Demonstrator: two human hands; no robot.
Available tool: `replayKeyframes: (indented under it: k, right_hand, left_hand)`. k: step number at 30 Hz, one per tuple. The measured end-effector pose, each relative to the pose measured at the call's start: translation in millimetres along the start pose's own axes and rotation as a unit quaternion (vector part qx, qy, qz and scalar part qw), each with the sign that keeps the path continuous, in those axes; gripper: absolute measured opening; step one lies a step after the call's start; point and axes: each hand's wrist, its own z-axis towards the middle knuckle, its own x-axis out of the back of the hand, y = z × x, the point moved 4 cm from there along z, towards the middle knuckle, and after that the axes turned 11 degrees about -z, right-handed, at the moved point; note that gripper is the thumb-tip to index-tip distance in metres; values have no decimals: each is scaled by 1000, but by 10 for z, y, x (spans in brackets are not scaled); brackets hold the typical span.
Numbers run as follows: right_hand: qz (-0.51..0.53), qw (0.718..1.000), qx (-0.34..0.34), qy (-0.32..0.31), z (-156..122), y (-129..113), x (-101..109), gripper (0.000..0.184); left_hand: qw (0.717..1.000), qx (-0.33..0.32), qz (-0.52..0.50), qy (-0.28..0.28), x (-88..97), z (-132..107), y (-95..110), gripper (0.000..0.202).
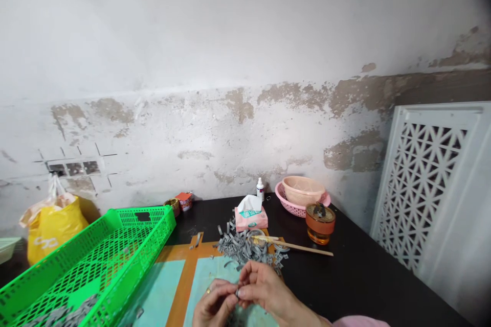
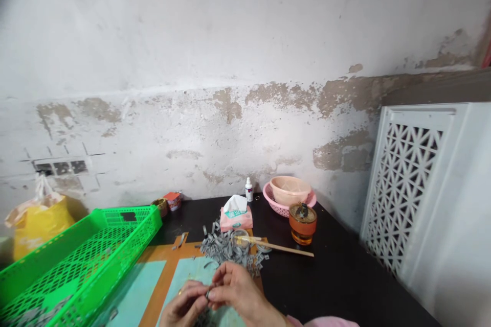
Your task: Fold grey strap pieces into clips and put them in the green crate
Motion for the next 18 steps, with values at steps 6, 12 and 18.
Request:
replayKeyframes:
  k: [6, 12, 18]
  right_hand:
    - [23, 1000, -2, -13, -48, -67, -87, 40]
    - [24, 1000, 5, -17, -34, -37, -124, 36]
    - [26, 1000, 15, -7, -67, -90, -151, 35]
  left_hand:
    - [998, 48, 8, -50, 12, -1, 31, 19]
    - [999, 33, 1, -15, 23, -8, 42, 24]
    - [1000, -5, -25, 13, 10, -18, 0, 27]
